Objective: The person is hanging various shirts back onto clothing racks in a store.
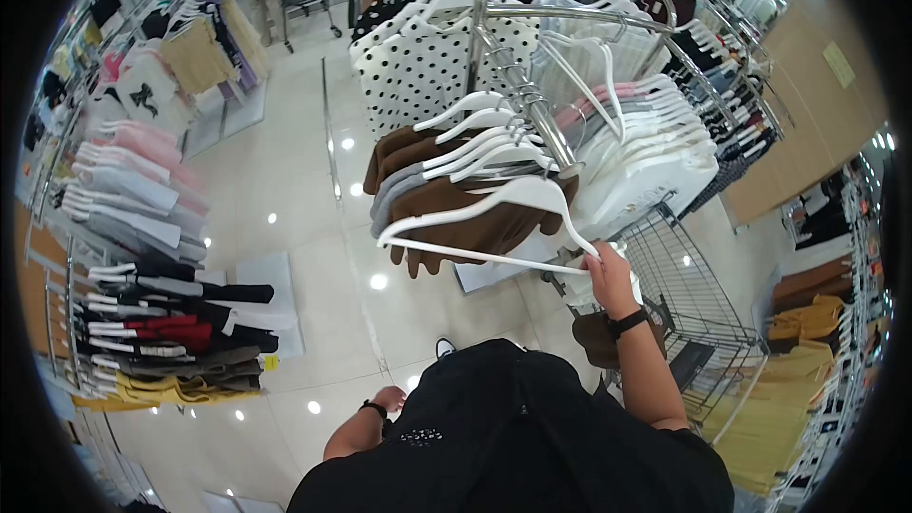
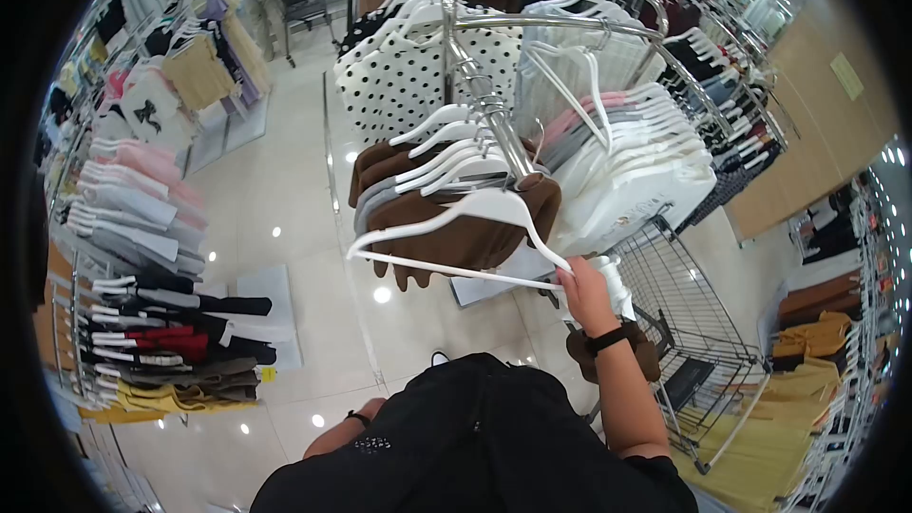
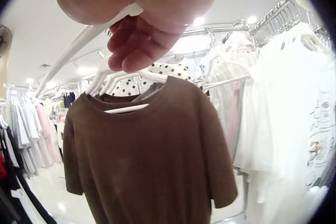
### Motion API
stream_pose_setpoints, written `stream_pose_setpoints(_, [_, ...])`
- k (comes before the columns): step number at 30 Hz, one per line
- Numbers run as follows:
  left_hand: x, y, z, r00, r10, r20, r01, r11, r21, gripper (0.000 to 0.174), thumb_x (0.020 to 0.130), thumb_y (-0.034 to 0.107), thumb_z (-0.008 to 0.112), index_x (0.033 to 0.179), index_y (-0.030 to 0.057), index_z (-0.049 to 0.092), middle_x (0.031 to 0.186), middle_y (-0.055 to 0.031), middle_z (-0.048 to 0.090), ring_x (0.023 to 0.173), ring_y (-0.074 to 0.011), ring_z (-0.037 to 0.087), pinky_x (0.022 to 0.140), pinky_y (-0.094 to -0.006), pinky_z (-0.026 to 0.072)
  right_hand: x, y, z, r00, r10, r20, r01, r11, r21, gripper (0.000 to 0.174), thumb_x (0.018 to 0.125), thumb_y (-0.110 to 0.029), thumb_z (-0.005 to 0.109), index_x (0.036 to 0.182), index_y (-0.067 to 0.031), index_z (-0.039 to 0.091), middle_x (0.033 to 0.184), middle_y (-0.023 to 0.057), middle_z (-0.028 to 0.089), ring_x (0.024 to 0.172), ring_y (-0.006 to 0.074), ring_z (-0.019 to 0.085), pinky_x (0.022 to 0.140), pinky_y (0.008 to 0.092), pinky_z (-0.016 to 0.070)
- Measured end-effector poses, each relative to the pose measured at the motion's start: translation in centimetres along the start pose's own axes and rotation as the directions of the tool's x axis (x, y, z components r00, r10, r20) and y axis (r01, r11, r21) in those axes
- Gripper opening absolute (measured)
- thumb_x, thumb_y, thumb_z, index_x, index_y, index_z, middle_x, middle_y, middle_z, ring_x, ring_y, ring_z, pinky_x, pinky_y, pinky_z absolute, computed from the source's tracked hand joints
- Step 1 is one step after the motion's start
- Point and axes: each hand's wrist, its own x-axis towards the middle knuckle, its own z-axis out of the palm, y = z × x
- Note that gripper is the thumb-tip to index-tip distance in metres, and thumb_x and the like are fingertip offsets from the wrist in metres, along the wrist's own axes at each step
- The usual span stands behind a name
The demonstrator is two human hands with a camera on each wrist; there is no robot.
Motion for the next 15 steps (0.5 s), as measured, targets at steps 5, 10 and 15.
stream_pose_setpoints(5, [3.8, 0.6, -0.4, 0.990, -0.033, 0.139, 0.015, 0.992, 0.127, 0.041, 0.087, 0.042, 0.065, 0.110, 0.0093, 0.074, 0.097, -0.0154, 0.077, 0.096, -0.0318, 0.073, 0.081, -0.0415, 0.0555, -4.7, 4.3, -3.7, 0.991, -0.064, -0.118, 0.034, 0.969, -0.243, 0.008, 0.095, -0.011, 0.062, 0.098, -0.0031, 0.063, 0.081, 0.0174, 0.063, 0.072, 0.0398, 0.063, 0.064, 0.0458, 0.0490])
stream_pose_setpoints(10, [10.6, 7.3, -6.9, 0.966, 0.051, -0.252, -0.023, 0.993, 0.113, 0.031, 0.101, 0.024, 0.046, 0.108, 0.0080, 0.072, 0.090, -0.0127, 0.075, 0.085, -0.0305, 0.073, 0.080, -0.0419, 0.0567, -6.9, 10.1, -8.8, 0.852, 0.027, -0.522, -0.131, 0.978, -0.164, 0.019, 0.096, -0.012, 0.066, 0.109, 0.0019, 0.068, 0.085, 0.0121, 0.070, 0.072, 0.0230, 0.066, 0.065, 0.0348, 0.0504])
stream_pose_setpoints(15, [8.7, 22.1, -14.4, 0.820, 0.188, -0.541, -0.204, 0.978, 0.030, 0.021, 0.104, 0.017, 0.053, 0.112, 0.0028, 0.067, 0.090, -0.0133, 0.074, 0.085, -0.0260, 0.072, 0.079, -0.0365, 0.0558, -3.8, 10.2, -14.2, 0.774, 0.251, -0.582, -0.280, 0.959, 0.041, 0.022, 0.098, -0.009, 0.068, 0.117, 0.0035, 0.070, 0.094, 0.0103, 0.073, 0.081, 0.0135, 0.065, 0.068, 0.0284, 0.0507])
